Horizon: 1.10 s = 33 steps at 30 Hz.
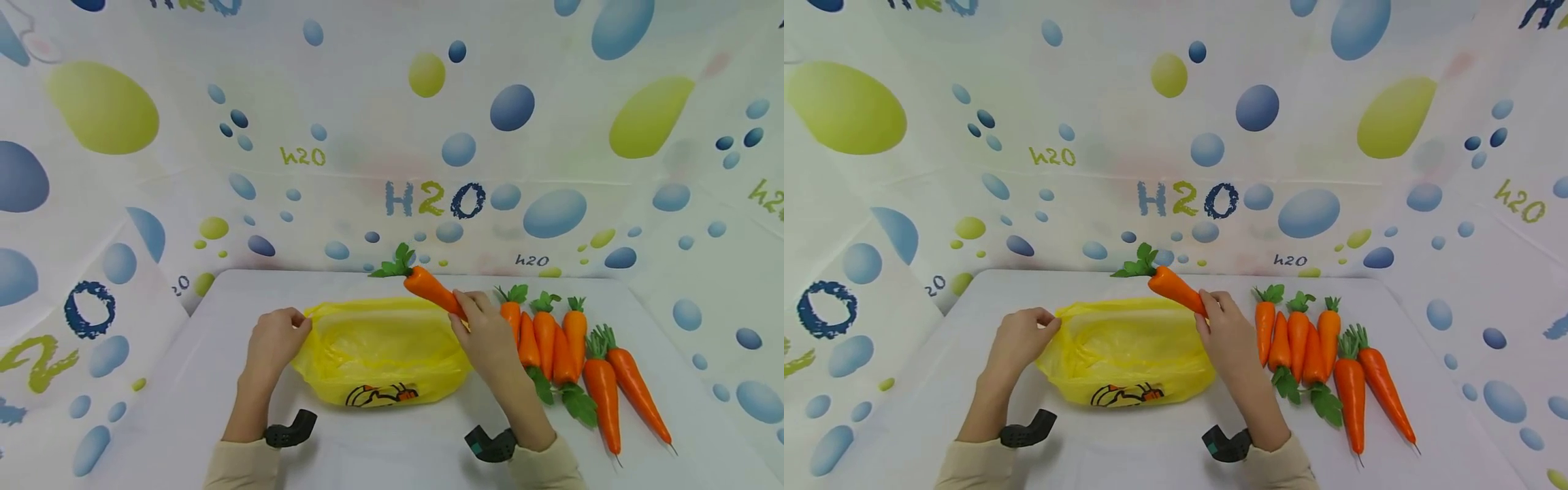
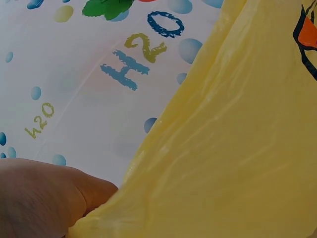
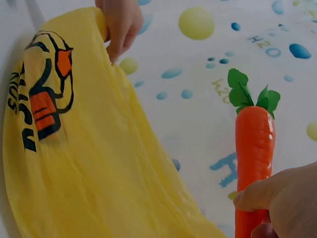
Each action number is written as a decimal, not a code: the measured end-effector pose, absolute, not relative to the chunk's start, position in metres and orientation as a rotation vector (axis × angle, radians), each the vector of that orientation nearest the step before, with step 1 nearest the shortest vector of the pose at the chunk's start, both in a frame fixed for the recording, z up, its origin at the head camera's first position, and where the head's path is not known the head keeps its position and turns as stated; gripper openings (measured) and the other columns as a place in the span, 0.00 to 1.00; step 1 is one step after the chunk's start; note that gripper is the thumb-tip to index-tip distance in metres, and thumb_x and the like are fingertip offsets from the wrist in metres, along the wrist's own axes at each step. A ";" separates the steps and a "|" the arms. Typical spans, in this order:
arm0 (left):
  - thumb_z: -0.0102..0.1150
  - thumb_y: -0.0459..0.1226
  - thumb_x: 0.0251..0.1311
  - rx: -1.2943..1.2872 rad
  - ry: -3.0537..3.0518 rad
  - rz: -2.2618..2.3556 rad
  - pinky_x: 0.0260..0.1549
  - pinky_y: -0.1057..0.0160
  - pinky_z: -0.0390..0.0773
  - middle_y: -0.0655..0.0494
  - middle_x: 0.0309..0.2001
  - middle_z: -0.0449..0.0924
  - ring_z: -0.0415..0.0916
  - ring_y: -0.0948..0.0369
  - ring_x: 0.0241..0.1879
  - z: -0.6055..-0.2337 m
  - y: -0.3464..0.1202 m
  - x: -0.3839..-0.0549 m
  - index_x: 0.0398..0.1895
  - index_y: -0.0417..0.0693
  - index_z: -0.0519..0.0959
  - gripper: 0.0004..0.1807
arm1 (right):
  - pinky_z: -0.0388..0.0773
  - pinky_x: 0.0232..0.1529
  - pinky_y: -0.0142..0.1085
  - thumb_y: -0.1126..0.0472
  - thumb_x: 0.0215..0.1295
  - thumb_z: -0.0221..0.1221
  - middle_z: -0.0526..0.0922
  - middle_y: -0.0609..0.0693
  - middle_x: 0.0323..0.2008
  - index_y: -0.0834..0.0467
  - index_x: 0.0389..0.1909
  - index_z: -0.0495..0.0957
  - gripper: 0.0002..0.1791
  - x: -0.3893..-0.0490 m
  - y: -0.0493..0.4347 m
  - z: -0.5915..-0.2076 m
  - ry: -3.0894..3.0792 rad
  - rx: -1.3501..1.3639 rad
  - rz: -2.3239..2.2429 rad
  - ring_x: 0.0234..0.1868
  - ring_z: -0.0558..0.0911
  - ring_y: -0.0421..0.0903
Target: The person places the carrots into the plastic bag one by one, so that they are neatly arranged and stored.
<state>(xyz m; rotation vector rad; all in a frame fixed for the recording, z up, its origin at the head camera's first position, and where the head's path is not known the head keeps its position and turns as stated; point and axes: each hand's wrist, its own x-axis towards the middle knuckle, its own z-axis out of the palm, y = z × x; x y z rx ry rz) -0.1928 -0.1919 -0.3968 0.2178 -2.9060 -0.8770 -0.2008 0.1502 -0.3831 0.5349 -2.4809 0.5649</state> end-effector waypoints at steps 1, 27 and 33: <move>0.55 0.41 0.66 0.221 -2.909 -0.876 0.32 0.58 0.80 0.43 0.36 0.85 0.76 0.55 0.30 -0.396 -0.191 -0.193 0.41 0.36 0.84 0.16 | 0.85 0.38 0.38 0.61 0.62 0.67 0.82 0.57 0.47 0.63 0.59 0.79 0.24 -0.201 0.148 -0.384 -2.480 0.547 0.558 0.37 0.84 0.49; 0.55 0.42 0.66 0.201 -2.931 -0.831 0.32 0.57 0.81 0.44 0.37 0.86 0.76 0.56 0.28 -0.398 -0.190 -0.194 0.41 0.37 0.84 0.16 | 0.83 0.51 0.41 0.62 0.64 0.66 0.82 0.51 0.49 0.58 0.56 0.80 0.20 -0.209 0.104 -0.404 -2.767 0.661 0.435 0.47 0.83 0.48; 0.55 0.42 0.66 0.191 -2.926 -0.816 0.33 0.55 0.81 0.44 0.37 0.86 0.77 0.55 0.30 -0.398 -0.190 -0.193 0.41 0.37 0.84 0.16 | 0.83 0.51 0.41 0.63 0.64 0.65 0.82 0.51 0.48 0.57 0.55 0.81 0.18 -0.212 0.099 -0.407 -2.843 0.661 0.385 0.46 0.82 0.46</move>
